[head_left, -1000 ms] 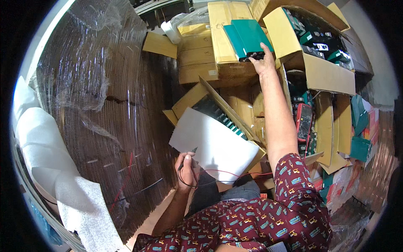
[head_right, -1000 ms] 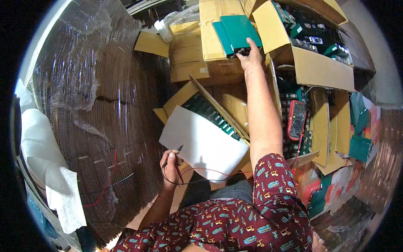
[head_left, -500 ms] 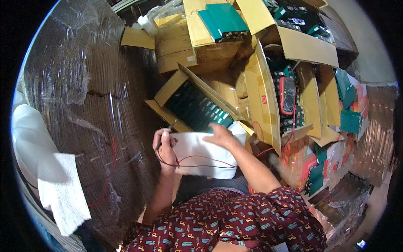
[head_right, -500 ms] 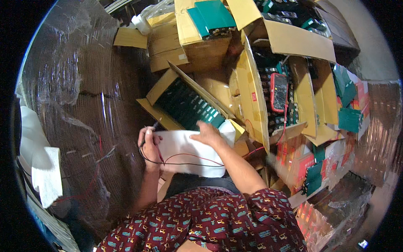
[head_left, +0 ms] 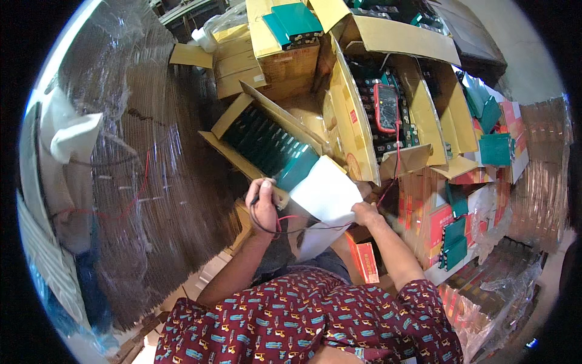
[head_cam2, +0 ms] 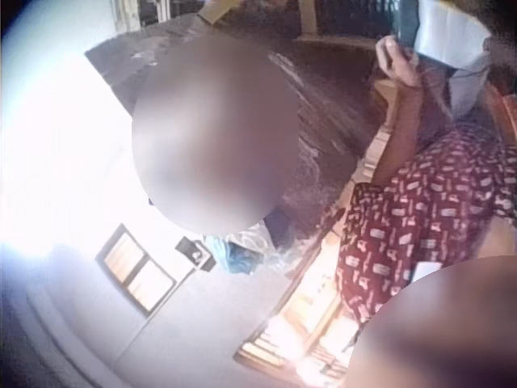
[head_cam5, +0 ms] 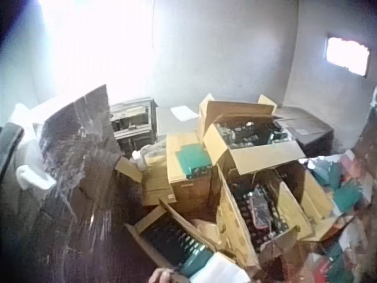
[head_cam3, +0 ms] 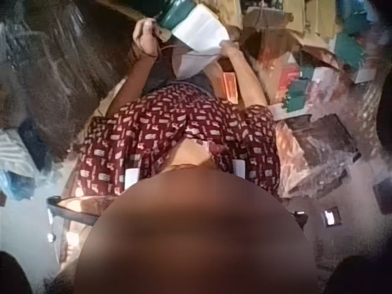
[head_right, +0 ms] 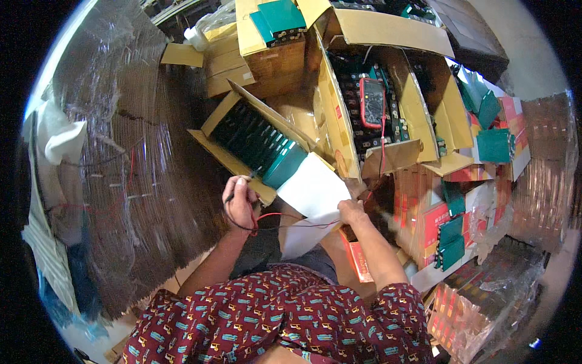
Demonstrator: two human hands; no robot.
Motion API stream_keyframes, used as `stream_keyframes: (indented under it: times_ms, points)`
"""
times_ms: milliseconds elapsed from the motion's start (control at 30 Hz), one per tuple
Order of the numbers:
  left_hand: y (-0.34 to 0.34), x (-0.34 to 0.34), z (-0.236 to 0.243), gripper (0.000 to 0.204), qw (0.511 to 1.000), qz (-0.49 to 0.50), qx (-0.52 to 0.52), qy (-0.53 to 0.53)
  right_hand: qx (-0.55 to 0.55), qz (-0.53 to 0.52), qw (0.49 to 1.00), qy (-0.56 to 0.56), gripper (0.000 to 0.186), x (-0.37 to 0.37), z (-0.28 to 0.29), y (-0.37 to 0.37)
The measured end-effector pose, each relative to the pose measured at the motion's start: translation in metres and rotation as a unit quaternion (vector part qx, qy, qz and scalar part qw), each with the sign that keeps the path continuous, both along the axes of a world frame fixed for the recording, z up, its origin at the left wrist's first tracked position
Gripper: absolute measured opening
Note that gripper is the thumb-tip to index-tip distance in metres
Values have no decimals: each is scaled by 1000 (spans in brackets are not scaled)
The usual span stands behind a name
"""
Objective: The person uses a multimeter to test small green electronic modules taken from cardboard boxes. They connect the multimeter probes to terminals on each module, observe the display, then place the tested modules into a separate box on a hand truck. The process repeats for multiple units.
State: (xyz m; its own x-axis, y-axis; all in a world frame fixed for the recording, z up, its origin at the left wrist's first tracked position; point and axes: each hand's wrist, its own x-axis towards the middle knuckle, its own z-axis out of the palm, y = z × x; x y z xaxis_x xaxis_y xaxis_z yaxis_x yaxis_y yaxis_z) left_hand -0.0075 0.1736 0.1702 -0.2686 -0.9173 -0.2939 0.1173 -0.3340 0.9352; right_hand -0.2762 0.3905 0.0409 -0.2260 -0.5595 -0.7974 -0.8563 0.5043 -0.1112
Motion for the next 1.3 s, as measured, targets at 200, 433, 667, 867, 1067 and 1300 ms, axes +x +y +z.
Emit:
stream_keyframes:
  times_ms: [200,433,667,867,1067,1300]
  points:
    - [70,-34,-22,25,989,-49,-122,-73,-182,-116,976,-13,44,-3,1,26]
    - [97,-59,2,27,985,-59,144,78,-58,-150,986,45,65,-23,32,67]
    - [58,-54,96,29,940,-56,194,274,-120,-147,981,43,28,-74,111,127]
    - [22,-34,172,27,935,-47,105,334,-578,-307,749,-104,19,-83,276,144]
    - [6,-23,118,24,965,81,116,222,-697,-281,505,-424,52,1,340,64]
    - [2,-31,45,24,995,47,-66,55,-458,-65,886,28,50,22,150,55]
